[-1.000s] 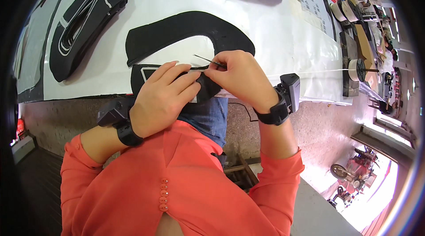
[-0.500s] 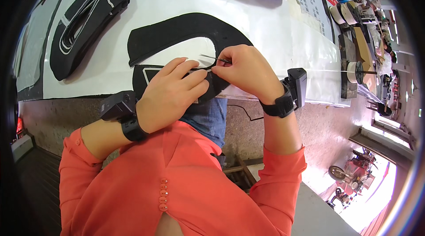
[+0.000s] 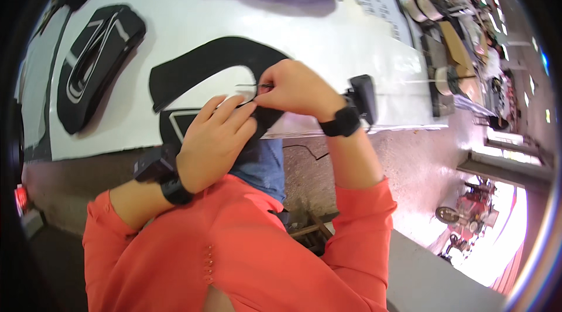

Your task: Using small snips to trim excess material from the edges of shoe upper components.

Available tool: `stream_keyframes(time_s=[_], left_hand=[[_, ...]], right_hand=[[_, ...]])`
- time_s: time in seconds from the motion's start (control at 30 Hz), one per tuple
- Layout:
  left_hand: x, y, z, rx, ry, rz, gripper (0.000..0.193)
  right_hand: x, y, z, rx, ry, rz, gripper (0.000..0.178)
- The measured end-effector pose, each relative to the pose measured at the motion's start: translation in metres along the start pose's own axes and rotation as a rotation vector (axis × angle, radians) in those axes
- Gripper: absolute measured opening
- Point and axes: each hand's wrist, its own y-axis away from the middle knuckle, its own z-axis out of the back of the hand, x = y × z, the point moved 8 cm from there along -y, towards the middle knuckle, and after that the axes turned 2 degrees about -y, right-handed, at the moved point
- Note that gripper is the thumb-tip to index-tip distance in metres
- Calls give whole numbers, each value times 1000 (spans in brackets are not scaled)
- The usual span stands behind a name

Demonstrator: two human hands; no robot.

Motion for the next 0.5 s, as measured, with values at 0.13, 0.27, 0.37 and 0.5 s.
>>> stream_keyframes(time_s=[0.13,0.27,0.37,0.5], left_hand=[[-8,-1,-14,152,46,92,34],[-14,6,-18,131,5,103,51],[-19,9,-20,104,-56,67,52],[-16,12,-17,105,-67,79,49]], right_hand=[[-5,4,-2,-46,50,49,27],[-4,15,5,-74,34,169,25],[-23,34,31,-169,115,104,24],[-80,63,80,-324,137,-32,24]])
